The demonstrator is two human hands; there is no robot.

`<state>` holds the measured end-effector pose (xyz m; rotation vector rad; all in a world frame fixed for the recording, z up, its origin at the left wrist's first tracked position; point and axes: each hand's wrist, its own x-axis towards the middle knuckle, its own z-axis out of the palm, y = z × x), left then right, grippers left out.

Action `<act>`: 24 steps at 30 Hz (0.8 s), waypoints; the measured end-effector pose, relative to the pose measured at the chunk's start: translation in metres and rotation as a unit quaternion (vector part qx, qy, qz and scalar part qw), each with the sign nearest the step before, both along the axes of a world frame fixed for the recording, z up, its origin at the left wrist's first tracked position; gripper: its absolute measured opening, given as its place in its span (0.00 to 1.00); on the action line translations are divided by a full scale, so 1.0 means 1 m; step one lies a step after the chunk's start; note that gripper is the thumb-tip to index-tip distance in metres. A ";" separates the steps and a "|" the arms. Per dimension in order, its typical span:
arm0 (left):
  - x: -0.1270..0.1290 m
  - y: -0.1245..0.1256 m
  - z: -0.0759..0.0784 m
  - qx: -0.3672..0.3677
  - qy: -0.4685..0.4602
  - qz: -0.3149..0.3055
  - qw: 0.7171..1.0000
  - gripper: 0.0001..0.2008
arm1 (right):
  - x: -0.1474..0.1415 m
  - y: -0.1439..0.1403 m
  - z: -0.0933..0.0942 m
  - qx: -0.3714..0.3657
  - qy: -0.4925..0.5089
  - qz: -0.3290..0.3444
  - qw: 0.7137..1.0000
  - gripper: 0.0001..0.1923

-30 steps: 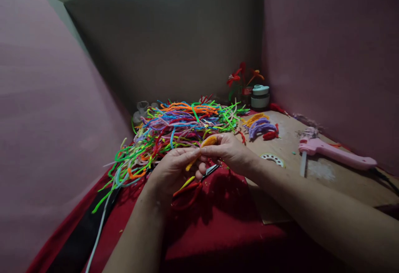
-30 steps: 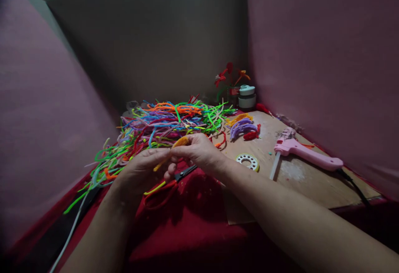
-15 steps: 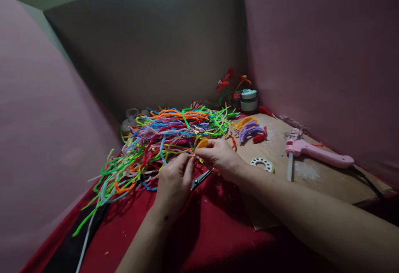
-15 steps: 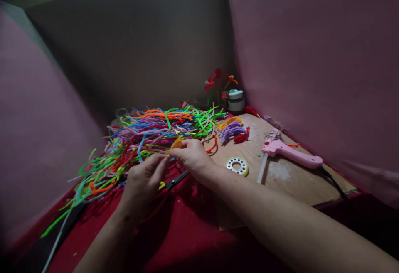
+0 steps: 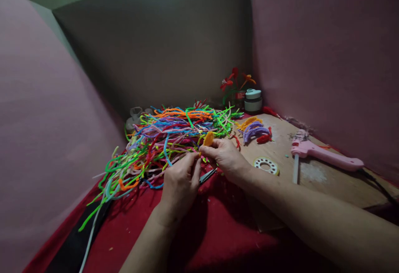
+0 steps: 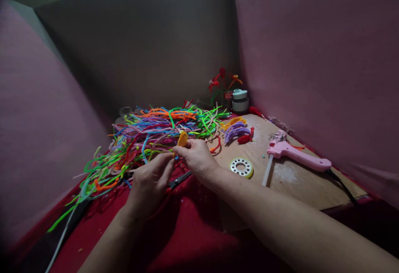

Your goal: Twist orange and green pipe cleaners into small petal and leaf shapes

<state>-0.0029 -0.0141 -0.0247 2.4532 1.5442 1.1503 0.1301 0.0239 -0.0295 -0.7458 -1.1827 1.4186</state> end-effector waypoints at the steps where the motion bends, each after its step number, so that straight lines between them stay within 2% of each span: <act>1: 0.000 0.000 -0.001 0.026 0.029 -0.003 0.999 0.10 | 0.000 0.000 0.000 -0.001 -0.006 -0.001 1.000 0.11; 3: -0.001 0.001 -0.004 0.058 0.062 -0.005 0.996 0.10 | 0.000 0.000 -0.001 0.002 -0.013 0.002 1.000 0.12; 7: -0.002 0.000 -0.006 0.097 0.068 0.004 0.993 0.09 | -0.002 -0.003 -0.002 0.003 -0.011 0.005 1.000 0.12; 10: -0.001 -0.002 -0.006 0.098 0.057 0.005 0.994 0.09 | -0.004 -0.005 -0.001 0.001 -0.007 0.008 1.000 0.12; 13: 0.002 -0.004 -0.002 0.030 -0.024 0.025 0.999 0.08 | -0.003 -0.005 0.000 -0.007 0.024 0.033 0.999 0.13; 15: 0.004 -0.005 0.004 -0.058 -0.124 0.026 0.990 0.08 | -0.002 -0.004 0.000 -0.008 0.045 0.068 0.997 0.13; 17: 0.006 -0.005 0.010 -0.158 -0.220 0.006 0.963 0.08 | 0.000 -0.003 -0.001 -0.002 0.055 0.098 0.994 0.13; 19: 0.007 -0.006 0.015 -0.228 -0.269 -0.014 0.936 0.09 | 0.000 -0.002 -0.003 0.003 0.057 0.104 0.993 0.12; 24: 0.006 -0.006 0.016 -0.312 -0.307 -0.032 0.899 0.11 | -0.002 -0.001 -0.006 -0.003 0.069 0.080 0.994 0.12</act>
